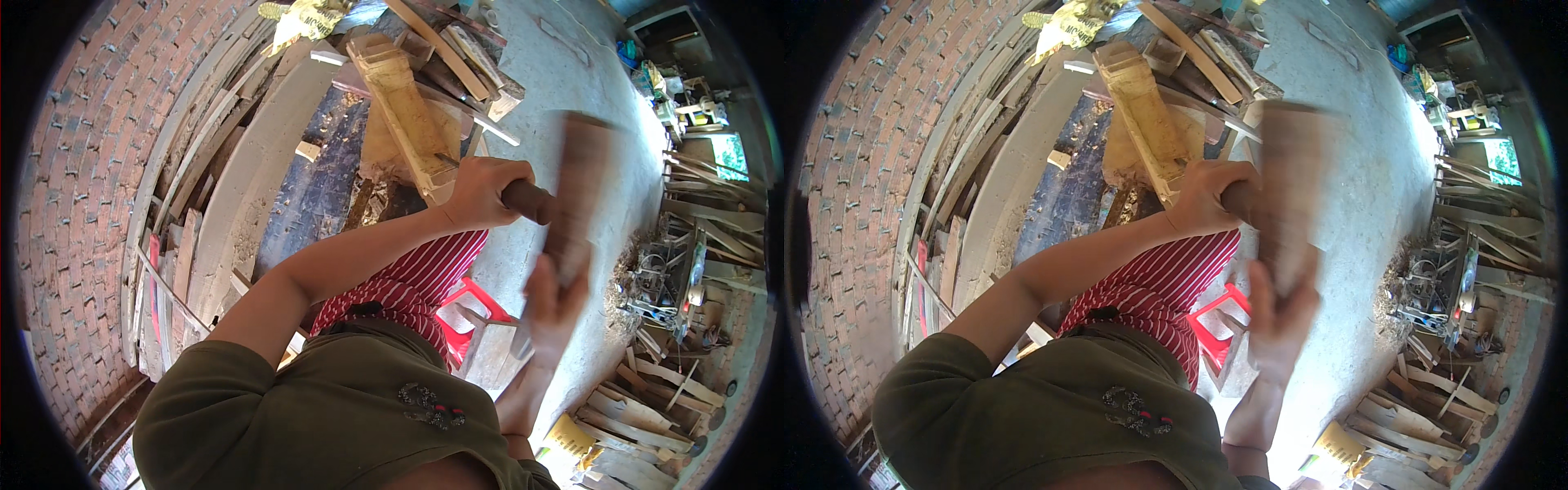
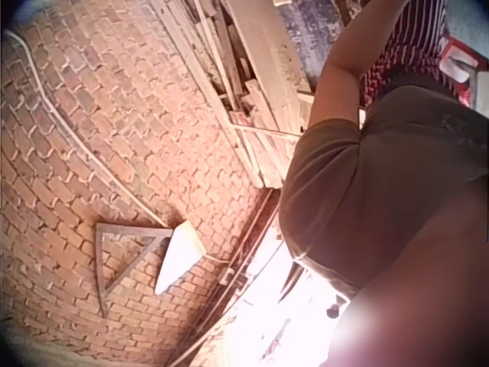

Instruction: Use a chisel and a wooden mallet to carve and shape a piece of wood.

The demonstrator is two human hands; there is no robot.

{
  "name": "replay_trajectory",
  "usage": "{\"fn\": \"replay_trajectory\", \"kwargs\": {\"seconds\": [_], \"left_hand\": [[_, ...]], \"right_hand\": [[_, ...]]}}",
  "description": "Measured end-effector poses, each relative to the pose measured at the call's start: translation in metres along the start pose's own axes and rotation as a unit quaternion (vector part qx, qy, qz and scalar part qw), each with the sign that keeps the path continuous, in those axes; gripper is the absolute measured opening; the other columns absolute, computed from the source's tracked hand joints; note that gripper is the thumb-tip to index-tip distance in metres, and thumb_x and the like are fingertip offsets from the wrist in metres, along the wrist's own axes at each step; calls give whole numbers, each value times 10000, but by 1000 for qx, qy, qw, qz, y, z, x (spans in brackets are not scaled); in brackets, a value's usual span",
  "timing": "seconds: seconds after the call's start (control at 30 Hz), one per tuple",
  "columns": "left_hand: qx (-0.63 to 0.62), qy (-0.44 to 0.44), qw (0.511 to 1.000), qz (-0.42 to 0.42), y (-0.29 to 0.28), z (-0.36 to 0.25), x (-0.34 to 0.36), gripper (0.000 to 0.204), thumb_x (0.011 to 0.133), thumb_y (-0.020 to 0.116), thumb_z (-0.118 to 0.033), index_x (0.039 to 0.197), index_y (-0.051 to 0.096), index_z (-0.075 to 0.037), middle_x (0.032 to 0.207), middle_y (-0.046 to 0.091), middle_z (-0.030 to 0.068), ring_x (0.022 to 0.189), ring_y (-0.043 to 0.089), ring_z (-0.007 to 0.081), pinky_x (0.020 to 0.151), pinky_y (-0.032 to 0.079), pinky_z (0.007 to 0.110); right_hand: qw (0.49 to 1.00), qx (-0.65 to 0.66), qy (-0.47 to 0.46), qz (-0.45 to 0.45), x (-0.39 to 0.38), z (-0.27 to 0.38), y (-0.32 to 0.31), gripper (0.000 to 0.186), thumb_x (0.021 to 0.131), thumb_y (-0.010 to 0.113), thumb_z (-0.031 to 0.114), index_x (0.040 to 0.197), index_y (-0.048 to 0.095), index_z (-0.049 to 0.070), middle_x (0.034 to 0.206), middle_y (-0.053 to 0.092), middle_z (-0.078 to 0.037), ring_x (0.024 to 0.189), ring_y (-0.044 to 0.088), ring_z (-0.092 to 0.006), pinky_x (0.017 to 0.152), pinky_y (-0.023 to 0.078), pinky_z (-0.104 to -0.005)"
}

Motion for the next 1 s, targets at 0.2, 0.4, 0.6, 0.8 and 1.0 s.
{"fn": "replay_trajectory", "kwargs": {"seconds": [0.2,0.4,0.6,0.8,1.0], "left_hand": [[-9,-43,999,-23,4,-4,5,232,637,787,-143,798,620,-147,668,644,61,624,662,283,537,475,383],[-15,-55,996,-68,9,1,21,232,676,794,-66,851,642,-64,685,632,115,606,658,241,551,471,320],[-28,-67,976,-205,-3,-1,45,239,675,822,-135,807,625,-99,684,642,105,634,671,294,552,479,347],[-33,-72,982,-172,9,0,24,267,684,845,-150,837,637,-85,690,649,101,626,665,257,580,488,334],[-33,-79,996,-23,-3,2,42,300,684,865,-225,839,640,-99,660,631,78,602,648,236,589,489,332]], "right_hand": [[991,110,54,49,4,-24,1,412,912,706,143,1223,486,-14,846,593,-50,630,539,-100,582,437,-238],[982,172,67,28,14,-30,3,493,972,630,320,1260,475,-50,697,564,-80,493,534,-135,437,426,-247],[982,174,71,-1,14,-45,-11,482,986,604,326,1254,491,-58,697,568,-97,487,550,-146,424,441,-253],[976,176,125,-11,17,-50,-9,505,958,642,355,1215,473,-45,670,559,-89,502,530,-140,468,414,-257],[983,174,48,-14,27,-33,-18,568,946,647,360,1268,453,-66,701,562,-115,511,527,-145,481,415,-253]]}}
Point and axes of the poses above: each hand's wrist, its own x-axis towards the middle knuckle, its own y-axis out of the palm, z = x × y, the point moved 4 cm from there along x, towards the middle knuckle
